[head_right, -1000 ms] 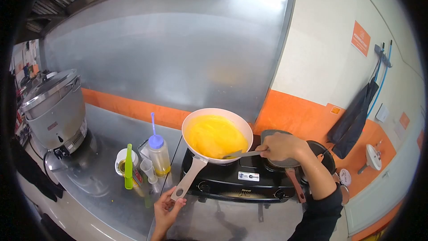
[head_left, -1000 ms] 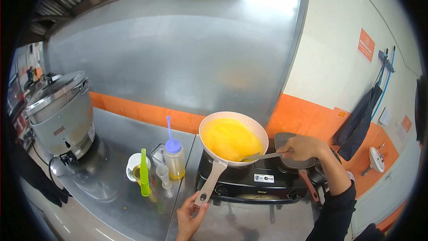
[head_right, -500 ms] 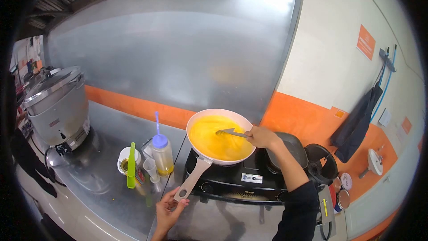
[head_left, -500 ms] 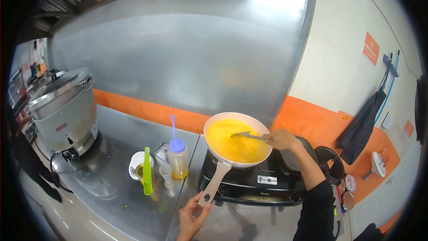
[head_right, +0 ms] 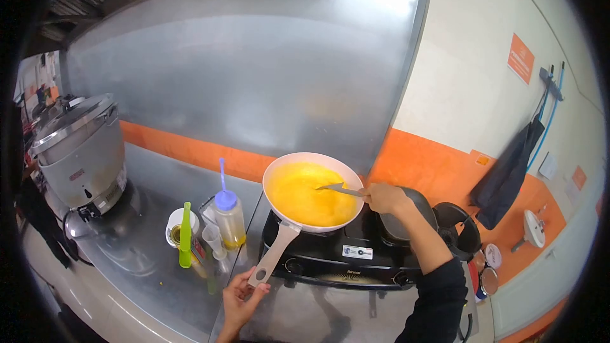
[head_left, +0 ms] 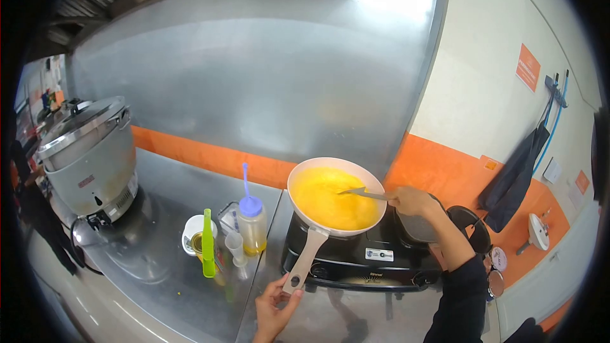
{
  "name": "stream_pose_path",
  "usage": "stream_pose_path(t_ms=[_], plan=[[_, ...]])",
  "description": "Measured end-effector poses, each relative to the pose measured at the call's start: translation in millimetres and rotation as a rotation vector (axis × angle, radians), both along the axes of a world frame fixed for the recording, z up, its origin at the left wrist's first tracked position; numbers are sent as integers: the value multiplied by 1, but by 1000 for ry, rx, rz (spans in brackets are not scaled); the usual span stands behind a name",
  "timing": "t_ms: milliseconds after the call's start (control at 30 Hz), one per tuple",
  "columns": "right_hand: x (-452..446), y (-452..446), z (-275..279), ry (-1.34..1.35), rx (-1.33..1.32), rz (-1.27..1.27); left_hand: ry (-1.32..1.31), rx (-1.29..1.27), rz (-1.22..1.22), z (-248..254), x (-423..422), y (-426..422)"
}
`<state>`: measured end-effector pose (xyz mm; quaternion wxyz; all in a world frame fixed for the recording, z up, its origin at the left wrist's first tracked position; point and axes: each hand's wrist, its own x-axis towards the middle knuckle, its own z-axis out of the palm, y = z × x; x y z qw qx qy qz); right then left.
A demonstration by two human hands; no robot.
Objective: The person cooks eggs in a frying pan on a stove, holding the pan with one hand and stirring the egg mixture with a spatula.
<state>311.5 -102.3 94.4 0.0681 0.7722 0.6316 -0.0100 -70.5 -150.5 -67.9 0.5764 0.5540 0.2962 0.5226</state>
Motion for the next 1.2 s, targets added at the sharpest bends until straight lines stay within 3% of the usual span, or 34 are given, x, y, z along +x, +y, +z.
stream_pose_path(t_ms=[267,333,400,467,700,767,800,867,967,1100,1200], plan=[[-56,-45,76,16,-228,-24,-89,-50,-108,-10,-4,14],[-73,-50,95,-24,-259,-24,-255,-265,-248,-1,-8,22],[-78,-49,104,-61,-292,-22,-189,-351,-246,10,-8,29],[-80,-45,110,-164,-215,155,-222,-568,-360,16,-7,41],[-135,-39,168,-165,-222,138,-143,-782,-804,32,8,78],[-155,-30,178,-258,-461,83,-113,-856,-816,43,15,78],[-153,-26,171,-257,-460,83,-112,-856,-815,35,17,81],[-146,-17,149,-367,-401,111,-464,-981,-989,11,21,89],[-156,-7,134,-417,-510,61,-369,-963,-783,32,23,73],[-130,-2,105,-391,-509,45,-381,-968,-777,29,23,71],[-103,-6,75,-420,-362,59,-397,-996,-771,28,22,72]])
